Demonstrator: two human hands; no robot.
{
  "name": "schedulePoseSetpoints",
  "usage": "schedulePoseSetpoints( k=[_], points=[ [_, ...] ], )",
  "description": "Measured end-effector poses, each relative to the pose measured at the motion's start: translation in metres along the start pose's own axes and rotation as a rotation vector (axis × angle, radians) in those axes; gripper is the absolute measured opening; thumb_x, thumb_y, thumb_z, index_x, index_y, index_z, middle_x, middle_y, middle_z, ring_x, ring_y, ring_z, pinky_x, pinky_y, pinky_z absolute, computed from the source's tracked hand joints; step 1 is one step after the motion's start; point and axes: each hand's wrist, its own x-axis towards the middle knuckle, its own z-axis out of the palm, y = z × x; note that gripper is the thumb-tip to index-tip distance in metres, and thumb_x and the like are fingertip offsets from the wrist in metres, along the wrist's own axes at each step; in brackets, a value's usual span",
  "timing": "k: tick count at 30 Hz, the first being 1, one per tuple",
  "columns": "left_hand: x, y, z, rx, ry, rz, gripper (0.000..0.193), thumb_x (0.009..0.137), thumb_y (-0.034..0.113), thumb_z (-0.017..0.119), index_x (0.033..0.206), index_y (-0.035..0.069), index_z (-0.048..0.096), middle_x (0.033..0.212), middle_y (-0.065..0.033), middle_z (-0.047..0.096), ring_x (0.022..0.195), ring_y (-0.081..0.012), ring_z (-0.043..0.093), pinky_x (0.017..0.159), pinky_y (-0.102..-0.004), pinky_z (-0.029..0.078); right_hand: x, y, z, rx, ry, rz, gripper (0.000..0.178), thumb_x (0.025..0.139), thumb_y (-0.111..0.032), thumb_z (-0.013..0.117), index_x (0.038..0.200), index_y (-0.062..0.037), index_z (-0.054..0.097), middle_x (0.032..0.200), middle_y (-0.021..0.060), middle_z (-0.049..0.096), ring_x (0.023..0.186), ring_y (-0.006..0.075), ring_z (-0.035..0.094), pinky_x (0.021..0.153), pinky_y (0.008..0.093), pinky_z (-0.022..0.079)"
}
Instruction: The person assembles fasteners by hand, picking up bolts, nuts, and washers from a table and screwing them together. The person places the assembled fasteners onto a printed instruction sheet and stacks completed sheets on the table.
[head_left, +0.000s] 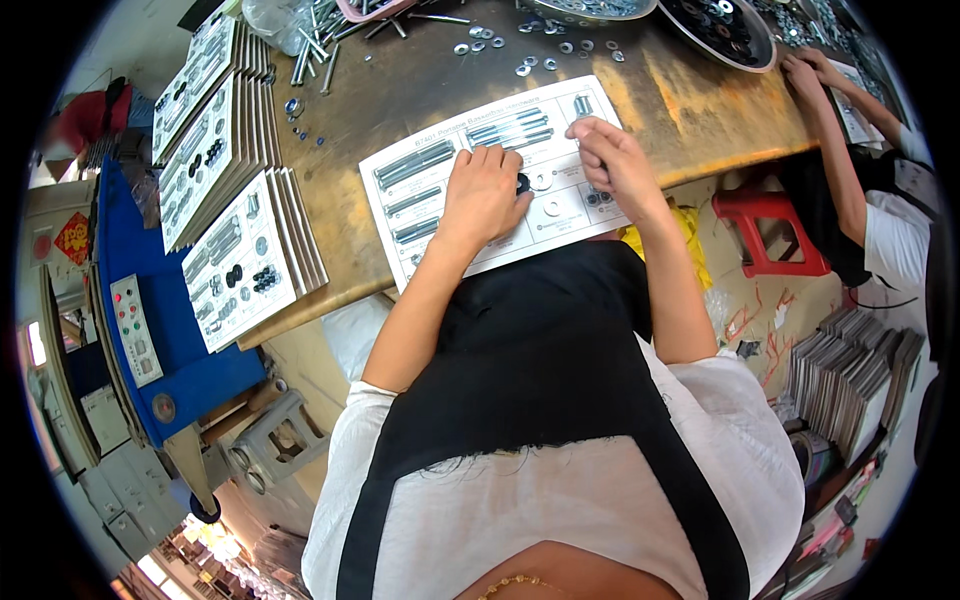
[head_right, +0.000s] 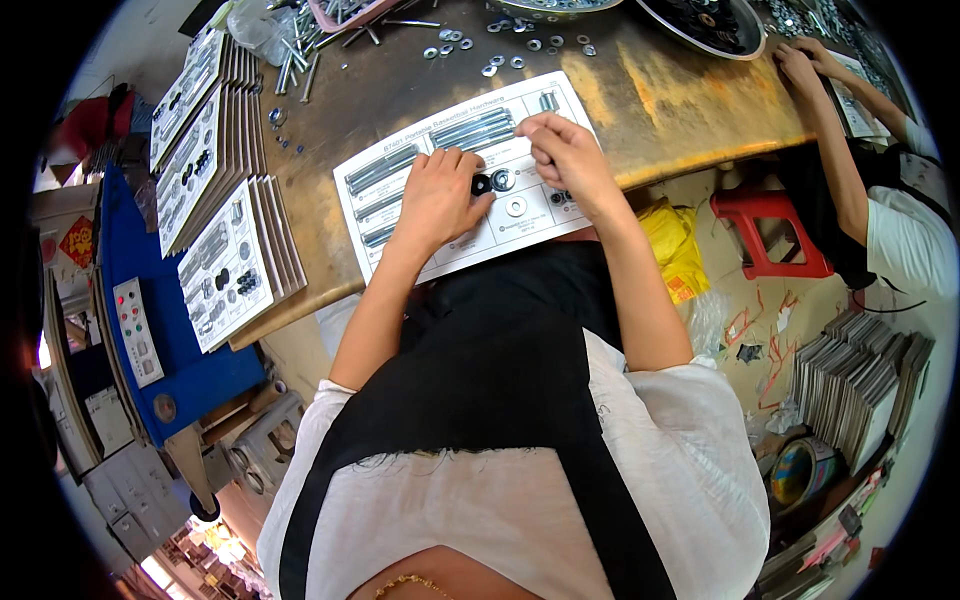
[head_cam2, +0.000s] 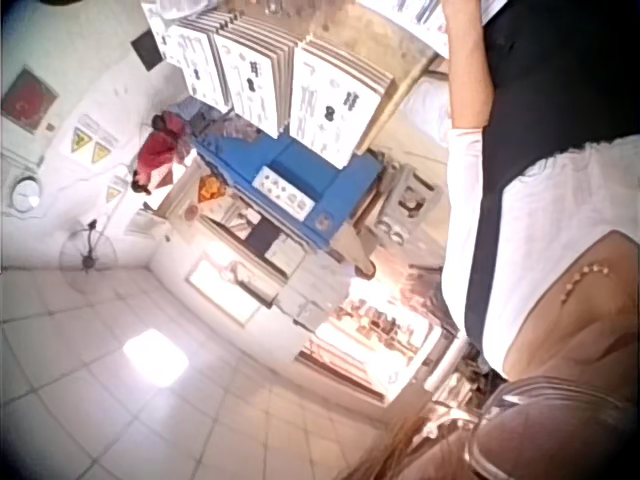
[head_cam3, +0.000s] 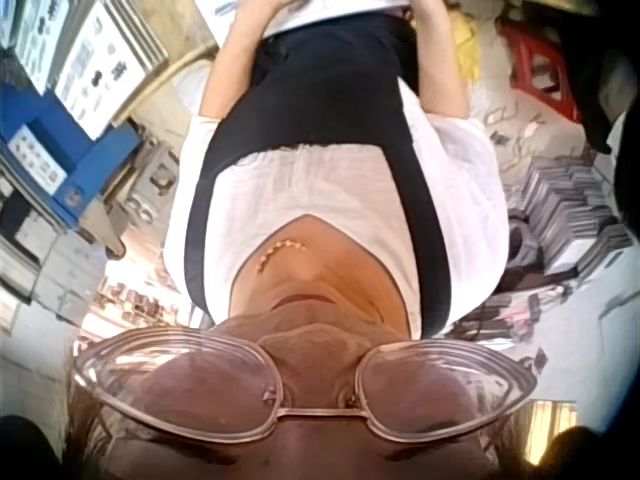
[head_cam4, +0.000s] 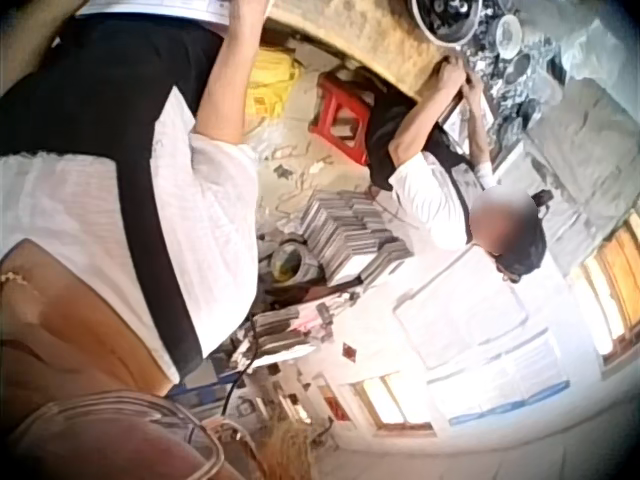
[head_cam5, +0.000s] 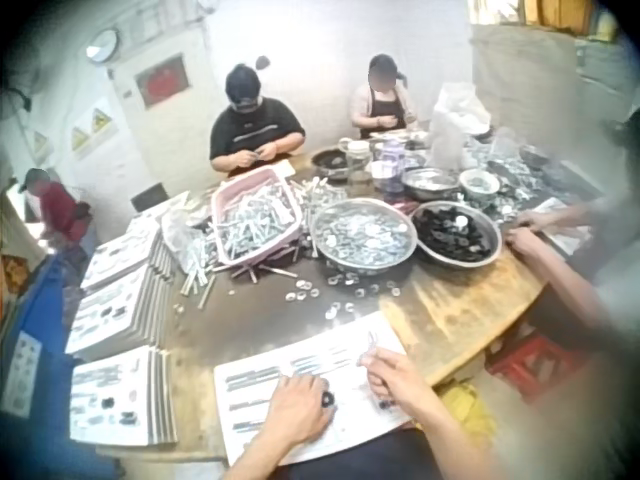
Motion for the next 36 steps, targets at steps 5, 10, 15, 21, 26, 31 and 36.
schedulePoseSetpoints(
  k=[5, 10, 15, 21, 26, 31, 36],
  points=[
    [0.003, -0.004, 0.003, -0.011, -0.064, -0.007, 0.030, 0.075, 0.026, 0.073, 0.094, 0.007, 0.062, 0.091, -0.0093, 0.060, 0.092, -0.0268, 0.058, 0.082, -0.0386, 0.040, -0.005, 0.007, -0.011, -0.070, 0.089, -0.011, 0.019, 0.100, -0.020, 0.052, 0.106, -0.0032, 0.059, 0.065, -0.0092, 0.034, 0.051, 0.0010, 0.028, 0.045, 0.0181, 0.019],
    [0.003, -0.004, -0.005, -0.047, -0.082, -0.009, 0.029, 0.077, 0.026, 0.073, 0.097, 0.008, 0.064, 0.091, -0.0094, 0.061, 0.090, -0.0267, 0.059, 0.083, -0.0381, 0.041, -0.001, 0.007, -0.028, -0.189, 0.198, -0.078, 0.020, 0.098, -0.020, 0.055, 0.107, -0.0042, 0.063, 0.063, -0.0080, 0.037, 0.051, 0.0017, 0.031, 0.046, 0.0191, 0.023],
    [-0.023, -0.027, -0.034, -0.352, 0.072, -0.233, 0.018, 0.083, 0.021, 0.069, 0.095, 0.008, 0.066, 0.091, -0.0089, 0.063, 0.082, -0.0268, 0.061, 0.077, -0.0385, 0.043, 0.011, 0.005, -0.058, -0.998, 0.559, -0.253, 0.029, 0.094, -0.021, 0.058, 0.118, -0.0086, 0.066, 0.081, 0.0144, 0.068, 0.072, 0.0246, 0.065, 0.067, 0.0340, 0.049],
    [-0.132, -0.082, -0.044, -0.040, 0.024, -0.860, 0.021, 0.093, 0.022, 0.059, 0.091, 0.001, 0.061, 0.081, -0.0198, 0.065, 0.074, -0.0363, 0.064, 0.066, -0.0466, 0.048, 0.025, 0.025, -0.096, -1.003, 0.400, -0.251, 0.032, 0.092, -0.019, 0.057, 0.122, -0.0088, 0.067, 0.092, 0.0201, 0.071, 0.083, 0.0298, 0.069, 0.075, 0.0361, 0.051],
    [-0.188, -0.054, -0.029, -0.511, 0.052, -0.996, 0.030, 0.097, 0.021, 0.052, 0.113, -0.002, 0.058, 0.097, -0.0253, 0.066, 0.089, -0.0399, 0.065, 0.078, -0.0453, 0.050, 0.048, 0.022, -0.108, -0.415, 0.305, -0.007, 0.027, 0.094, -0.018, 0.058, 0.113, -0.0035, 0.071, 0.071, -0.0045, 0.057, 0.061, 0.0051, 0.047, 0.054, 0.0217, 0.040],
    [-0.191, -0.055, 0.007, -0.628, 0.264, -1.000, 0.037, 0.096, 0.009, 0.049, 0.130, -0.005, 0.051, 0.112, -0.0247, 0.064, 0.103, -0.0319, 0.063, 0.090, -0.0369, 0.048, 0.082, 0.018, -0.119, -0.734, 0.399, 0.078, 0.031, 0.092, -0.027, 0.062, 0.095, 0.0017, 0.072, 0.066, -0.0029, 0.056, 0.055, 0.0073, 0.046, 0.055, 0.0217, 0.039],
    [-0.189, -0.044, 0.007, -1.383, 0.509, -0.930, 0.047, 0.090, -0.008, 0.042, 0.137, -0.007, 0.046, 0.129, -0.0171, 0.059, 0.118, -0.0216, 0.057, 0.102, -0.0318, 0.042, 0.076, 0.010, -0.098, -0.693, 0.332, 0.077, 0.031, 0.090, -0.028, 0.065, 0.096, 0.0019, 0.071, 0.063, -0.0038, 0.054, 0.054, 0.0069, 0.045, 0.050, 0.0228, 0.035]
  ],
)
